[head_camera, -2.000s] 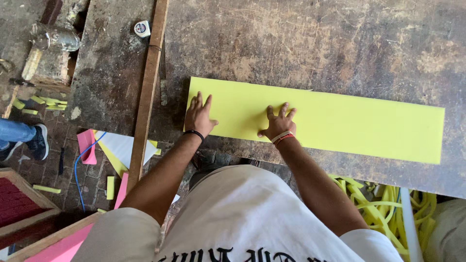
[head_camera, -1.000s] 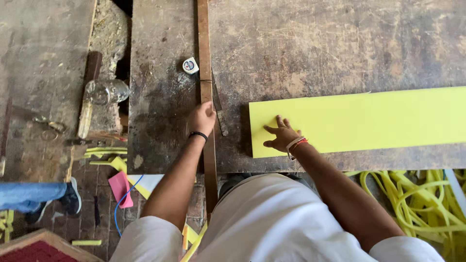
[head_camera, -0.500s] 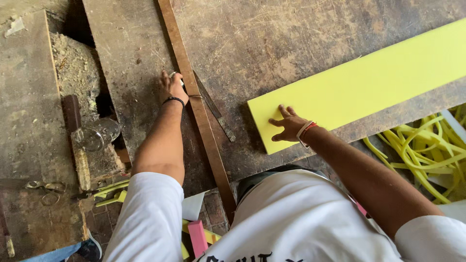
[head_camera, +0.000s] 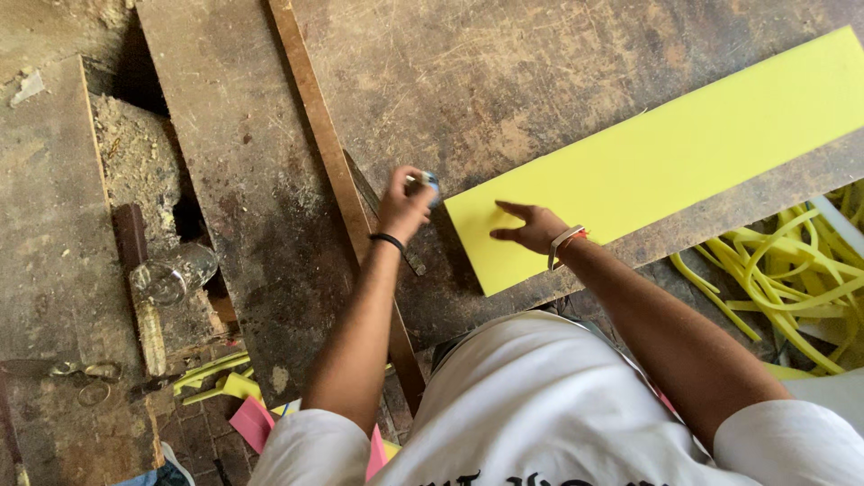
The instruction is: The person cuts yellow and white foam sheets into strips using a long metal blade and a wooden straightedge. They measure the white foam with a tape measure, mark it, and then slice along the straightedge to produce uniform pieces.
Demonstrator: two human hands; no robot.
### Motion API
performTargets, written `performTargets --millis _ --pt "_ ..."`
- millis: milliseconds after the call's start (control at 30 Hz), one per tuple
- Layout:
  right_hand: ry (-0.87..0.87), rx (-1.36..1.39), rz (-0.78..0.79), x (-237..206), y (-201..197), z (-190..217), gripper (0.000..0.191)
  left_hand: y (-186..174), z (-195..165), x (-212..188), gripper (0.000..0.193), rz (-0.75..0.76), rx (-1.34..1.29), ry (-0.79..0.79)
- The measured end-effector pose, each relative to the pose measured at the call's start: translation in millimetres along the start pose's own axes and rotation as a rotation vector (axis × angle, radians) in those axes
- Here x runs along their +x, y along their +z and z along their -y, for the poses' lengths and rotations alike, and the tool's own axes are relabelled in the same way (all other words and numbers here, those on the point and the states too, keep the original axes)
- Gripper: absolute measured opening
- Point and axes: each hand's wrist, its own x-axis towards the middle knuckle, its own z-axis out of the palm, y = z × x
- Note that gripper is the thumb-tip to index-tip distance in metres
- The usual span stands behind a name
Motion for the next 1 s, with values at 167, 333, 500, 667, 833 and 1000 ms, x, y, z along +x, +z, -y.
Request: performTargets --millis 167,333,500,667,833,1000 --pt "0.028 0.605 -0.148 -21 -29 -23 0.057 111 -36 -54 0.053 0.179 0.367 0.272" --pt "0.060 0.753 0.005 -36 -56 -63 0.058 162 -76 -68 0.074 0.282 0.642 0.337" --pt "0.086 0.891 0.156 -43 -96 -101 0.057 196 -72 -50 0.075 0.470 0.279 0.400" --pt "0.170 0.818 0.194 -68 -106 -114 0.051 228 -59 -36 0.059 0.704 0.148 0.245" --pt "0.210 0.634 0.117 -68 -109 -136 0.043 248 -60 -26 0.047 0.637 0.189 0.091" --pt "0.256 0.857 0.062 -79 -111 -183 0.031 228 -64 13 0.036 0.075 -0.113 -0.143"
